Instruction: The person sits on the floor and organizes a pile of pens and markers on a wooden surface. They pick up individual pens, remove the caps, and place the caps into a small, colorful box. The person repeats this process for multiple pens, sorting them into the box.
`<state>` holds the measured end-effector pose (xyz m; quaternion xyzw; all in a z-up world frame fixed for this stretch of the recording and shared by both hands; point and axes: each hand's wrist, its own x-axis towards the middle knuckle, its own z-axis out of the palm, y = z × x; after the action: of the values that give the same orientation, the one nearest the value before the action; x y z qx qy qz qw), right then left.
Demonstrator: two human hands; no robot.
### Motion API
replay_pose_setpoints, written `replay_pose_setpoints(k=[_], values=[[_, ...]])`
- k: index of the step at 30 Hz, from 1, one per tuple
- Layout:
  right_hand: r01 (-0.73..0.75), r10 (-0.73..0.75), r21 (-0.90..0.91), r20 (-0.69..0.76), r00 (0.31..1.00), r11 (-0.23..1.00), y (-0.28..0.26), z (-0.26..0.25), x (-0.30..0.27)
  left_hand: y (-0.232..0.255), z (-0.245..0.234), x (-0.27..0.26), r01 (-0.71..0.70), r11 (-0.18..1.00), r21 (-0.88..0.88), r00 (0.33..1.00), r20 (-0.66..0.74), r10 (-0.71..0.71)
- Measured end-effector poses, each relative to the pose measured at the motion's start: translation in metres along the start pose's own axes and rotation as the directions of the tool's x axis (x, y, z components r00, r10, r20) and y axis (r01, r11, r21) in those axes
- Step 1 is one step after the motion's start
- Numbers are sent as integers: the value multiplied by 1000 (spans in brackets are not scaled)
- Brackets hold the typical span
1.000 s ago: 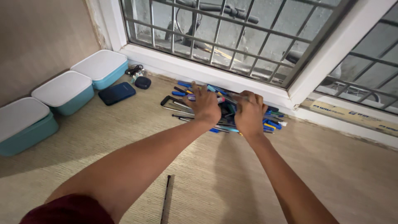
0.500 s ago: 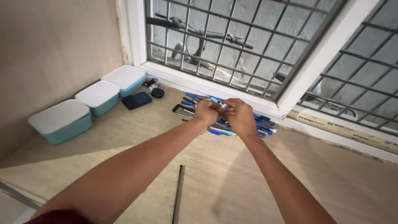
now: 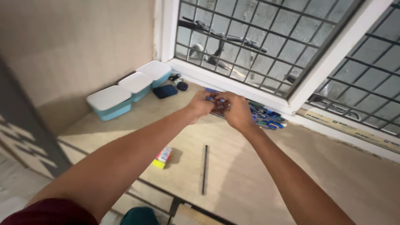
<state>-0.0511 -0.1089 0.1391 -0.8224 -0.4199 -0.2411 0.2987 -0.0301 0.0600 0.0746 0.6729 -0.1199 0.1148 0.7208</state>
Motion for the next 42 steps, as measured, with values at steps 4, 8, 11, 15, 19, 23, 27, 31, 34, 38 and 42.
replay_pose_setpoints(k=[4,8,11,15,19,23,27,31,34,38,42], values=[[-102,101,52,24,995,993,-48,16,3,21,-31,-26,63,996,59,988,-147,-53],[-134,136,215,6,991,967,-80,38,3,37,-65,-58,57,969,242,983,-183,-12],[-63,74,207,-47,996,976,-90,56,-8,33,-89,-77,49,993,111,992,-118,-36],[-232,212,416,96,973,879,-102,78,-27,22,-112,-114,48,985,164,994,-104,-31],[-415,395,341,132,909,843,-126,91,-59,11,-122,-155,23,985,172,1000,-12,-21],[-341,351,397,49,935,852,-144,99,-94,8,-124,-198,-127,921,368,992,36,122],[-289,305,353,9,952,890,-163,106,-122,23,-122,-233,-28,841,540,1000,21,20],[-216,239,317,-34,971,924,-175,109,-132,31,-125,-245,0,848,531,998,49,-31],[-230,242,281,-9,970,932,-180,109,-136,29,-128,-247,13,822,570,994,80,-71],[-291,288,238,48,956,927,-180,110,-138,30,-124,-247,-65,799,597,994,113,-3],[-325,316,215,75,946,921,-177,113,-140,40,-118,-250,80,758,647,992,25,-125]])
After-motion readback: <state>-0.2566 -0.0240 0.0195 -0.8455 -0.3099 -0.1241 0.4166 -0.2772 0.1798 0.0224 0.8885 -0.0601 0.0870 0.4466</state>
